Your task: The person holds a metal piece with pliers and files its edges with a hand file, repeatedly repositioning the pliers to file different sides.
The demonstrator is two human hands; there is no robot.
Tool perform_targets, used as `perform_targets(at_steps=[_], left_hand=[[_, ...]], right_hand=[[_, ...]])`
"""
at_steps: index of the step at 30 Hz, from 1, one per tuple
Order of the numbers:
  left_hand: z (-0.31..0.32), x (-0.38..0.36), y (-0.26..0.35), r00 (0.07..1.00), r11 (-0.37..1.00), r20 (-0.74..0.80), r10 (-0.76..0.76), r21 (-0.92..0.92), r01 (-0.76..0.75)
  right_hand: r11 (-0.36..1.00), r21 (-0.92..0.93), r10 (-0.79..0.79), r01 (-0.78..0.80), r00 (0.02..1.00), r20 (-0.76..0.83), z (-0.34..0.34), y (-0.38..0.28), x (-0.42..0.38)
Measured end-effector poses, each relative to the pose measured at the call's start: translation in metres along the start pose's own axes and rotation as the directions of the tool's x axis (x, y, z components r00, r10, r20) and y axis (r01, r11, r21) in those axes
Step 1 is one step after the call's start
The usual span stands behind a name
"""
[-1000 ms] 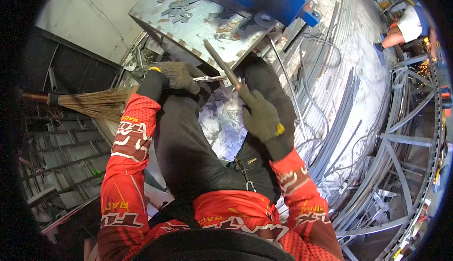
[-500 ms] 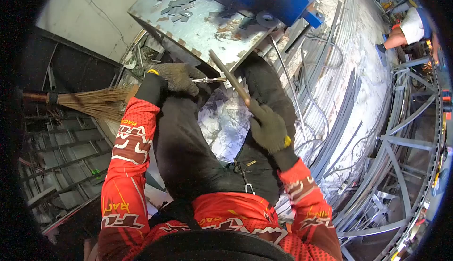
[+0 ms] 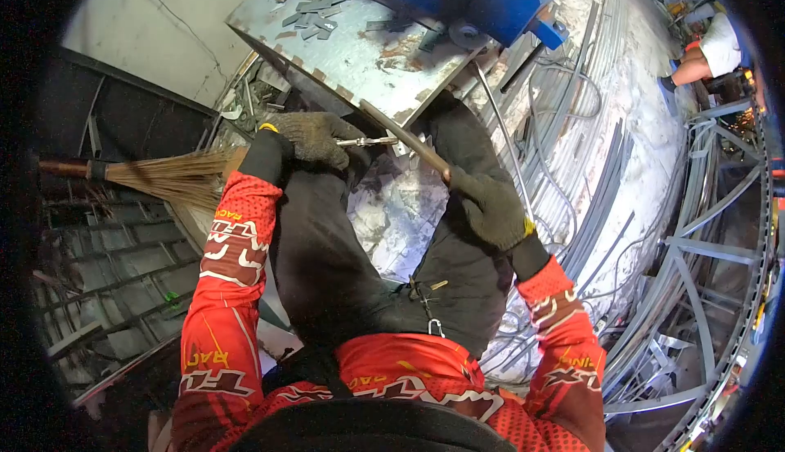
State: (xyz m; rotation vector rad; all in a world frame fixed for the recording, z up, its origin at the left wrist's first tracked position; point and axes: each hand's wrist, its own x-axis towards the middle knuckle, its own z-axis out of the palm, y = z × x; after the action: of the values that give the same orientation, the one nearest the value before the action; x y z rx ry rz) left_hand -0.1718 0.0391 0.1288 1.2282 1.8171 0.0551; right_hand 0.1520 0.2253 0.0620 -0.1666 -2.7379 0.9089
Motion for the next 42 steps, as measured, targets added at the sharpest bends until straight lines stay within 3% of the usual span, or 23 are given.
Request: perform_targets(at_steps=[2, 5, 9, 14, 17, 21, 23, 26, 28, 34, 36, 39, 42], left_hand=[[0.001, 0.004, -0.003, 1.0, 1.0, 0.003, 0.011, 0.008, -0.011], [0.001, -0.001, 0.003, 0.999, 0.999, -0.033, 0.037, 0.024, -0.036], [-0.003, -0.006, 0.01, 0.999, 1.0, -0.03, -0.018, 0.022, 0.019], [-0.003, -0.007, 0.009, 0.998, 0.999, -0.031, -0.051, 0.006, 0.051], [0.001, 0.0, 0.005, 0.999, 1.0, -0.031, -0.011, 0.012, 0.011], [0.008, 0.006, 0.001, 0.998, 1.0, -0.062, 0.002, 0.029, -0.001], [0.007, 0.001, 0.005, 0.998, 1.0, -0.068, -0.015, -0.002, 0.015], [0.007, -0.004, 0.011, 0.996, 1.0, -0.092, -0.012, -0.007, 0.011], [0.009, -0.005, 0.007, 0.994, 1.0, -0.103, 0.028, -0.009, -0.029], [0.015, -0.001, 0.001, 0.98, 0.992, -0.155, 0.124, 0.046, -0.118], [0.017, 0.003, -0.004, 0.975, 0.988, -0.167, 0.146, 0.066, -0.137], [0.019, 0.003, 0.001, 0.972, 0.989, -0.2, 0.122, 0.107, -0.102], [0.02, 0.004, 0.001, 0.976, 0.994, -0.205, 0.073, 0.089, -0.056]], right_hand=[[1.0, -0.027, 0.003, -0.003, 1.0, 0.024, 0.001, 0.008, 0.022], [0.994, 0.03, -0.111, 0.11, 0.993, 0.032, 0.018, 0.015, 0.069], [0.986, 0.065, -0.156, 0.153, 0.987, 0.039, 0.019, 0.019, 0.077], [0.998, 0.058, 0.027, -0.033, 0.995, 0.096, -0.013, 0.012, 0.007], [1.0, 0.013, -0.013, 0.013, 1.0, 0.022, -0.011, 0.008, -0.001], [0.997, 0.064, 0.053, -0.053, 0.999, -0.002, 0.015, -0.003, 0.056], [0.991, 0.04, 0.121, -0.125, 0.987, 0.104, 0.012, -0.019, 0.089], [0.997, 0.008, 0.079, -0.079, 0.996, 0.041, 0.019, -0.017, 0.084], [0.995, -0.025, 0.094, -0.093, 0.995, 0.04, 0.012, -0.019, 0.053], [0.973, 0.119, 0.199, -0.196, 0.98, -0.008, -0.006, -0.02, -0.019], [0.998, -0.027, 0.061, -0.062, 0.996, -0.063, -0.003, -0.005, -0.008], [0.992, 0.01, 0.124, -0.124, 0.992, 0.012, 0.004, -0.024, 0.037], [0.997, 0.067, 0.038, -0.031, 0.994, -0.106, 0.038, -0.011, 0.07]])
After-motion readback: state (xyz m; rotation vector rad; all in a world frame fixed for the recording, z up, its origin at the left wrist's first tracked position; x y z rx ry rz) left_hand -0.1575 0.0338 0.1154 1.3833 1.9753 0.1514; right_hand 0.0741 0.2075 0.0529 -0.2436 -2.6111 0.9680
